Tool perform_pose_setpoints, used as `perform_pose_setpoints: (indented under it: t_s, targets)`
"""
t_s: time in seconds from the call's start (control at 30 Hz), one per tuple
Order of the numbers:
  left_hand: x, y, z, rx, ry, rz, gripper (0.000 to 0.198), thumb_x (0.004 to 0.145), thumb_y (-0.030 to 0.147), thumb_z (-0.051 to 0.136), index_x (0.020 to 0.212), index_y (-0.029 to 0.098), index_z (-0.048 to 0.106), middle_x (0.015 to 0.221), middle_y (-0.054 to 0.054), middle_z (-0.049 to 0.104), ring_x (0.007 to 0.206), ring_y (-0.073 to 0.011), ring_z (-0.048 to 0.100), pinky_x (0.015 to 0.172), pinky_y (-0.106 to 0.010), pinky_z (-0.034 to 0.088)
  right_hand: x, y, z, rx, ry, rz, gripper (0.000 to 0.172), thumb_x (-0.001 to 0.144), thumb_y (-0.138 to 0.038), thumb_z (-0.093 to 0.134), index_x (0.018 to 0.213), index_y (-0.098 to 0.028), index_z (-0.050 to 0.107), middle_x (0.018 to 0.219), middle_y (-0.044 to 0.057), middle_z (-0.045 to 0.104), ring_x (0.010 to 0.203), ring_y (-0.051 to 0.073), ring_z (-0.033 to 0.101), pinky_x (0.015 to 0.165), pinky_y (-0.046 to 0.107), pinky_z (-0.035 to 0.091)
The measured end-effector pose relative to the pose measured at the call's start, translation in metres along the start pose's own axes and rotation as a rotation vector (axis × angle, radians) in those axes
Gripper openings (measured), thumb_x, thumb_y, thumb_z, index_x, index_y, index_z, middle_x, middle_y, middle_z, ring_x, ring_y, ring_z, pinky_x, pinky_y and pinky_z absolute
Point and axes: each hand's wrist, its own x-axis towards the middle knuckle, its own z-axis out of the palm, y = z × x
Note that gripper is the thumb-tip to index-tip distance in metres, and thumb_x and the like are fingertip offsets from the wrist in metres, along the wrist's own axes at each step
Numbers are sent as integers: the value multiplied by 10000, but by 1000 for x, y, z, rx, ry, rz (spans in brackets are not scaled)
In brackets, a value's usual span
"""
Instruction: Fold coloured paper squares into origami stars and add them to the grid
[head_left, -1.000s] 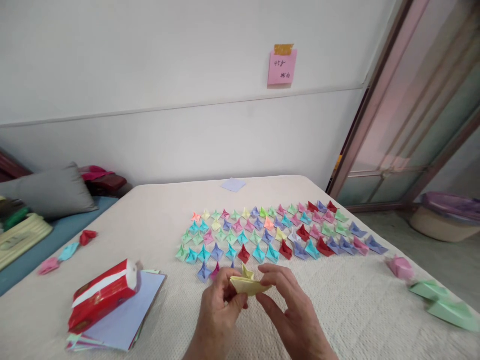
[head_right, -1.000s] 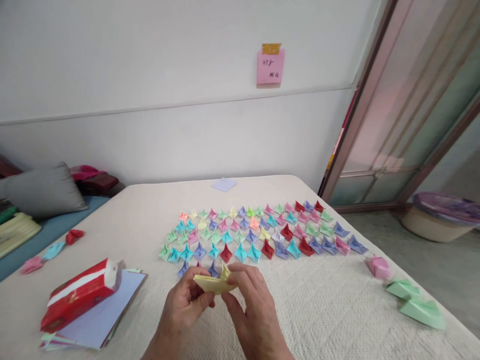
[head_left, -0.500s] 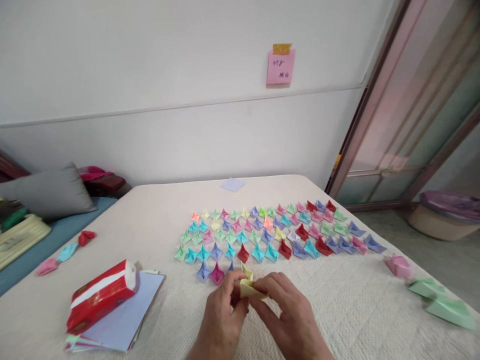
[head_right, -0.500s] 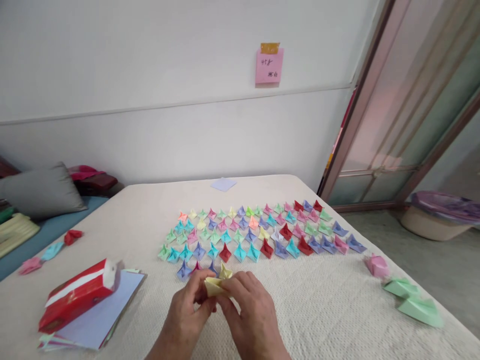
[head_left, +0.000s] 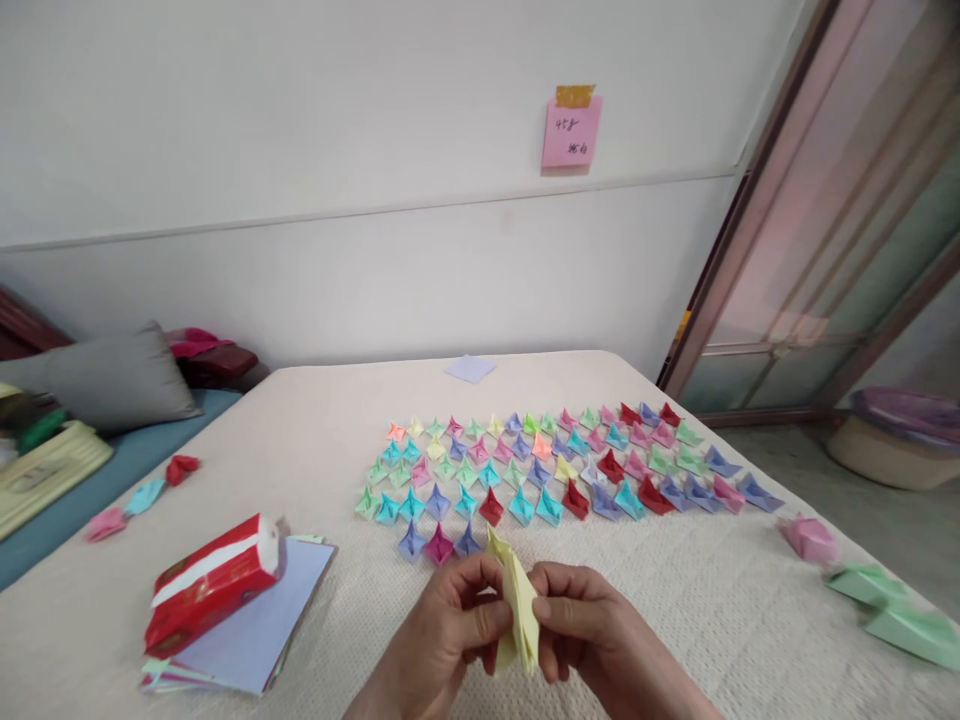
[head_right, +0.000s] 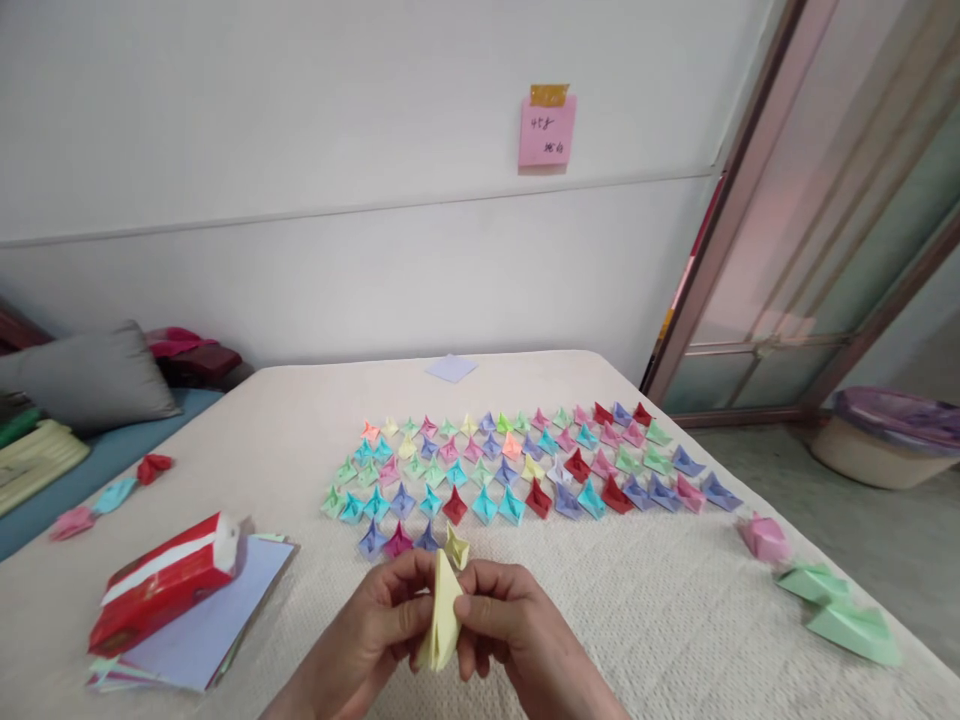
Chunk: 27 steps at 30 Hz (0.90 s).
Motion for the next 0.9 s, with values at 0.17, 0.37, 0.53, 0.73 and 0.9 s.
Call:
perform_pose_setpoints:
  t_s: [0.17, 0.37, 0.53, 0.73, 0.9]
  targets:
    - [3, -9, -10, -140, -13, -109, 223, 704, 278, 763, 800, 134, 623, 633, -11, 584, 432, -49, 439, 389, -163, 263, 5, 3, -5, 157, 33, 39, 138, 719, -208, 644, 609, -142, 594, 500, 5, 594, 419, 76, 495, 441, 186, 289]
    - [3, -8, -7, -94, 46, -39, 144, 759, 227, 699, 794, 114, 617, 737, -57, 632, 635, -119, 573, 591, -226, 428, 10, 3, -3, 92, 88, -32, 243, 695, -240, 723, 542, -147, 558, 507, -8, 561, 466, 79, 442, 480, 214, 284]
    - [4, -3, -4, 29, 118, 132, 156, 718, 119, 653, 612, 138, 541, 762, -36, 629, 629, -110, 526, 589, -229, 397, 10, 1, 2, -89, 201, -178, 171, 673, -155, 689, 560, -165, 560, 524, -43, 523, 516, 89, 394, 522, 234, 276]
    - [6, -7, -1, 69, 158, 133, 86, 697, 162, 672, 714, 144, 590, 706, -19, 636, 617, -121, 541, 578, -237, 404, 8, -1, 0, -208, 197, -199, 104, 697, -174, 671, 646, -171, 580, 549, -46, 531, 521, 95, 388, 514, 240, 278]
    - [12, -16, -1, 117, 199, 132, 174, 700, 275, 709, 700, 140, 599, 593, -17, 632, 532, -114, 537, 502, -218, 387, 10, 1, 1, -240, 200, -201, 156, 709, -252, 694, 671, -177, 562, 557, -38, 541, 532, 109, 437, 514, 243, 299]
